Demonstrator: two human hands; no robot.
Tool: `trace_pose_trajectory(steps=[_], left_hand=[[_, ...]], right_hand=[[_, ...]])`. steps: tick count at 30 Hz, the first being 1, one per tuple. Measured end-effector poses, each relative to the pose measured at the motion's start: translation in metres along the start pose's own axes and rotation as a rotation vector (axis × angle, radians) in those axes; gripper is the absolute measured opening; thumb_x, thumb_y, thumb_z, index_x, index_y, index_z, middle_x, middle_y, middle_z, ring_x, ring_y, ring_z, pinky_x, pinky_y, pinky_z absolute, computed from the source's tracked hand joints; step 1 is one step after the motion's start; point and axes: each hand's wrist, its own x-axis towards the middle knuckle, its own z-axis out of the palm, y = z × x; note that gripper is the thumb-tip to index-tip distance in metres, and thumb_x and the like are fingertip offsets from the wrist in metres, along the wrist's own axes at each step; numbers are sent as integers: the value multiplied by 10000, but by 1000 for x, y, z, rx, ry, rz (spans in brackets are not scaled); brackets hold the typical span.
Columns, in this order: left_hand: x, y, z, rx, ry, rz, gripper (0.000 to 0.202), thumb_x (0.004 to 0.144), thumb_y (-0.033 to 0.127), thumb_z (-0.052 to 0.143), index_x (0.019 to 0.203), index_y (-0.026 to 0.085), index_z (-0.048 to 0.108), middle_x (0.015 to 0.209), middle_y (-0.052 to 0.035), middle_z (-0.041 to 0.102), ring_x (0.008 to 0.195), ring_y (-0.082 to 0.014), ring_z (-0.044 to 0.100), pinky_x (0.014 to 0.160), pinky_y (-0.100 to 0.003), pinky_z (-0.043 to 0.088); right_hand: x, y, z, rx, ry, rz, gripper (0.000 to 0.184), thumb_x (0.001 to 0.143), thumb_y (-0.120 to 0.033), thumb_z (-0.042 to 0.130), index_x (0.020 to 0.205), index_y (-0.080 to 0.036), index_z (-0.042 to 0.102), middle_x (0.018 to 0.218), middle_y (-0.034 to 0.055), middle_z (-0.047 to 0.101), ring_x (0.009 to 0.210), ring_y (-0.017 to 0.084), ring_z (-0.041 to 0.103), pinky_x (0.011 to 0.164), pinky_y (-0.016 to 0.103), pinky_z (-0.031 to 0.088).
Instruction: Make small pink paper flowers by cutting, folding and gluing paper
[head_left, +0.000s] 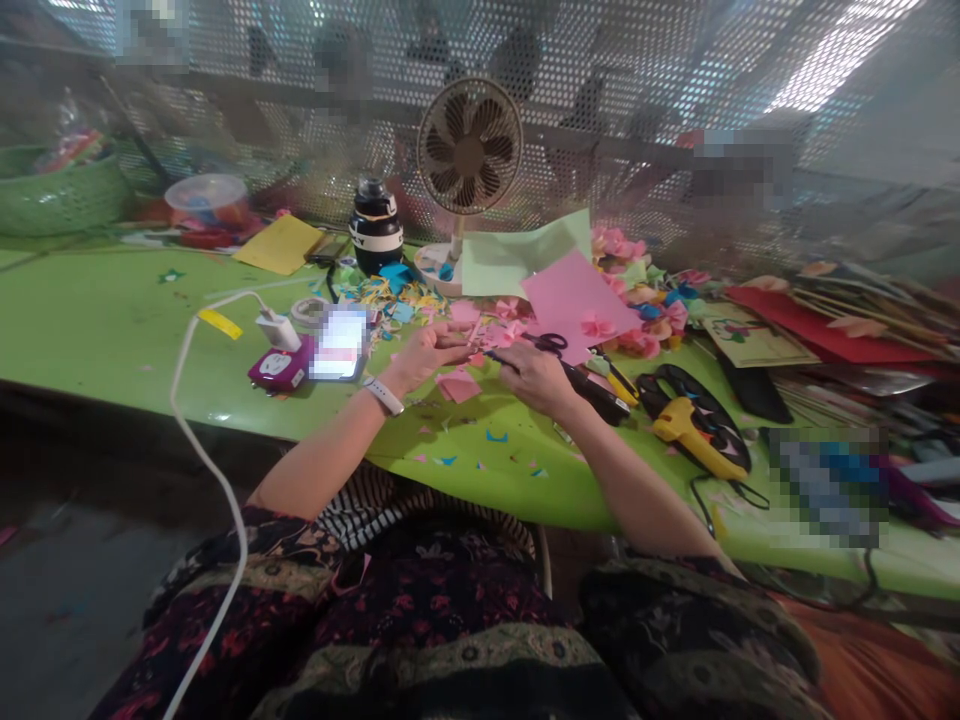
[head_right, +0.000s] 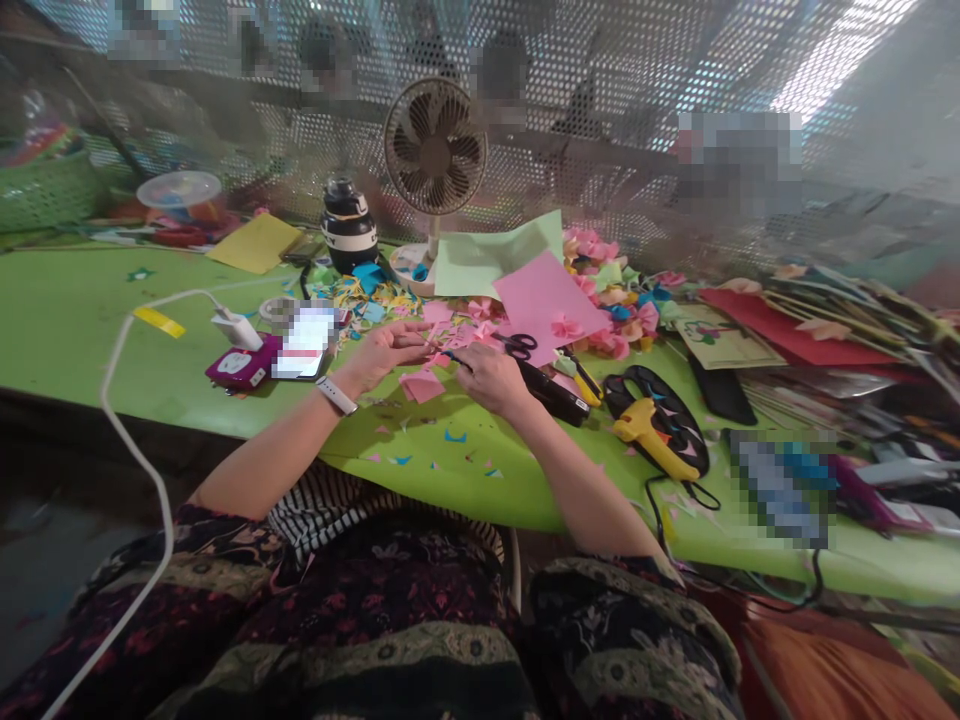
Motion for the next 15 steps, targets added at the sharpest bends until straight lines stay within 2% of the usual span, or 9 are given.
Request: trace_pose_trajectory(steps=[7, 15], left_hand=[[-1, -1, 1, 69, 25, 33, 520, 773, 241, 857, 1249, 130, 680, 1018, -117, 797, 900, -183, 758, 895, -362, 597], [-1, -1, 3, 63, 35, 35, 397, 770, 254, 847, 1123, 126, 716, 983, -110, 795, 882, -179, 756, 864, -354, 595]], right_hand=[[0, -6, -5, 5, -55, 8, 368, 891, -171, 474, 1119, -164, 762, 1040, 109, 762, 889, 234, 677, 709, 304, 482], [0, -8, -5, 11, -101, 34, 444, 888, -204, 416, 1206, -143, 719, 1132, 133, 758, 930, 269, 683, 744, 336, 484]])
